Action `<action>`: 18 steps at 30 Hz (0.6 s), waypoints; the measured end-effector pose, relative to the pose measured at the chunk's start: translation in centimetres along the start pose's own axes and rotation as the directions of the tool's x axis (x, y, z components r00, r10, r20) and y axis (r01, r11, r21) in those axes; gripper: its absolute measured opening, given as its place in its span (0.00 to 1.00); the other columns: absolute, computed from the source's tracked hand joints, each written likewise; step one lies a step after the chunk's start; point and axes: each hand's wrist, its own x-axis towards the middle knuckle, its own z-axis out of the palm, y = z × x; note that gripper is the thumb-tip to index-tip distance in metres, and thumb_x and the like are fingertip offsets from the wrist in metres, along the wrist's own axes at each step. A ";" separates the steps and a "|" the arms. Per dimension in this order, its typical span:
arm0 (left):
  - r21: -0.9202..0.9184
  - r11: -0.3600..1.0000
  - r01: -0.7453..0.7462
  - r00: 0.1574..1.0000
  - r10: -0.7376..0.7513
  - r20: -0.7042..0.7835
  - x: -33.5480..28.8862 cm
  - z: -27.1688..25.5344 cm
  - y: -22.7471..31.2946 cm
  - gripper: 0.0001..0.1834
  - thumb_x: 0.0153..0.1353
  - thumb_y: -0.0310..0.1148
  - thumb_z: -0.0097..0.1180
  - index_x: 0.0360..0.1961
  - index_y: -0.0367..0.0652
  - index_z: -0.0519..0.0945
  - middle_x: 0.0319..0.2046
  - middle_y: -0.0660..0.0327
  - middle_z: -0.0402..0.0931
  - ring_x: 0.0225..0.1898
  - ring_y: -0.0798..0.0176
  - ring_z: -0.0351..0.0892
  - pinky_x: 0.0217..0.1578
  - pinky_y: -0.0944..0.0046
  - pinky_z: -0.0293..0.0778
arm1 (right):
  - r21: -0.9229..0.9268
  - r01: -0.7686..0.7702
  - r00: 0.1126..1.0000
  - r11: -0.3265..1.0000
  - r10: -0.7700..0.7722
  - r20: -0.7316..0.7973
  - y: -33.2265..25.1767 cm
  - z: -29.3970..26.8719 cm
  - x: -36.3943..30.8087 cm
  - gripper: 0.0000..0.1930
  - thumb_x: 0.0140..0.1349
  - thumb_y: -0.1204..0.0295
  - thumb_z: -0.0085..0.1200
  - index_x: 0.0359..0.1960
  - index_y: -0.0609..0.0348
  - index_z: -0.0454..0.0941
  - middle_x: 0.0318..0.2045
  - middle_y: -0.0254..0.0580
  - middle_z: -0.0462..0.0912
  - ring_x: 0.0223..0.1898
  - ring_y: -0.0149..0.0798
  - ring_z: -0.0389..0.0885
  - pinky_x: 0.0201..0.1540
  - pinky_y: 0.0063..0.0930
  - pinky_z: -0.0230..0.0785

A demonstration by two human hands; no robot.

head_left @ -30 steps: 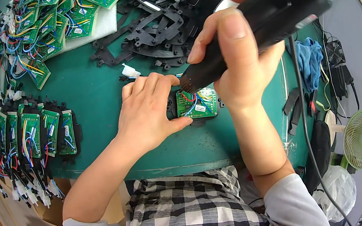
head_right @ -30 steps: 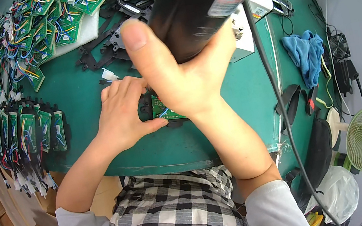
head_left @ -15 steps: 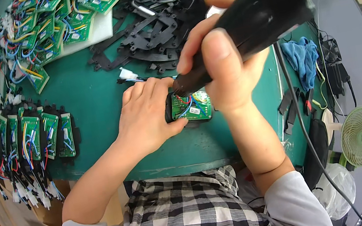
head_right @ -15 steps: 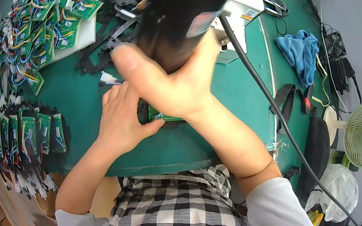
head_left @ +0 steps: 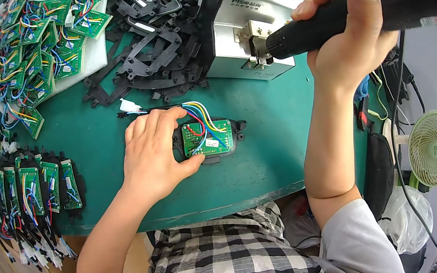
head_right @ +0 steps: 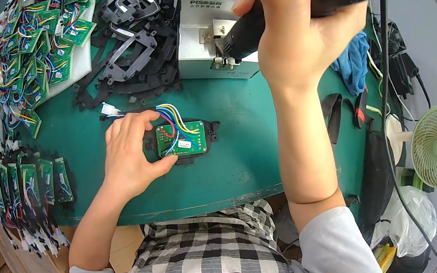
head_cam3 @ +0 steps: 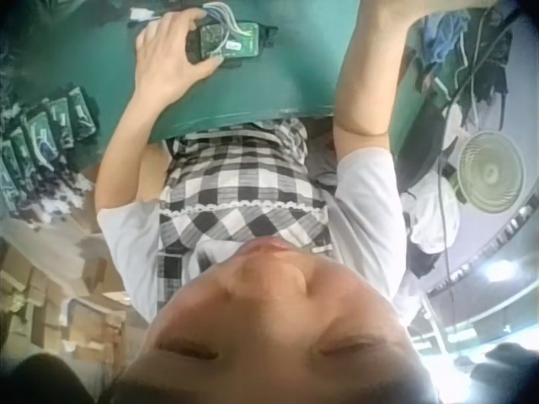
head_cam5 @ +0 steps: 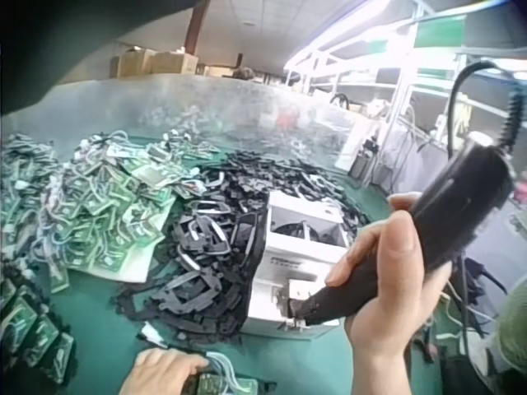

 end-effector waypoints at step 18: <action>0.028 0.998 -0.063 0.994 0.066 -0.090 -0.9 0.4 -0.4 0.32 0.37 0.40 0.71 0.45 0.42 0.72 0.43 0.58 0.70 0.50 0.51 0.68 0.54 0.52 0.61 | 0.077 -0.306 0.869 0.949 0.245 0.430 -2.5 4.4 -9.3 0.32 0.62 0.54 0.51 0.55 0.69 0.57 0.23 0.49 0.73 0.15 0.37 0.73 0.19 0.30 0.72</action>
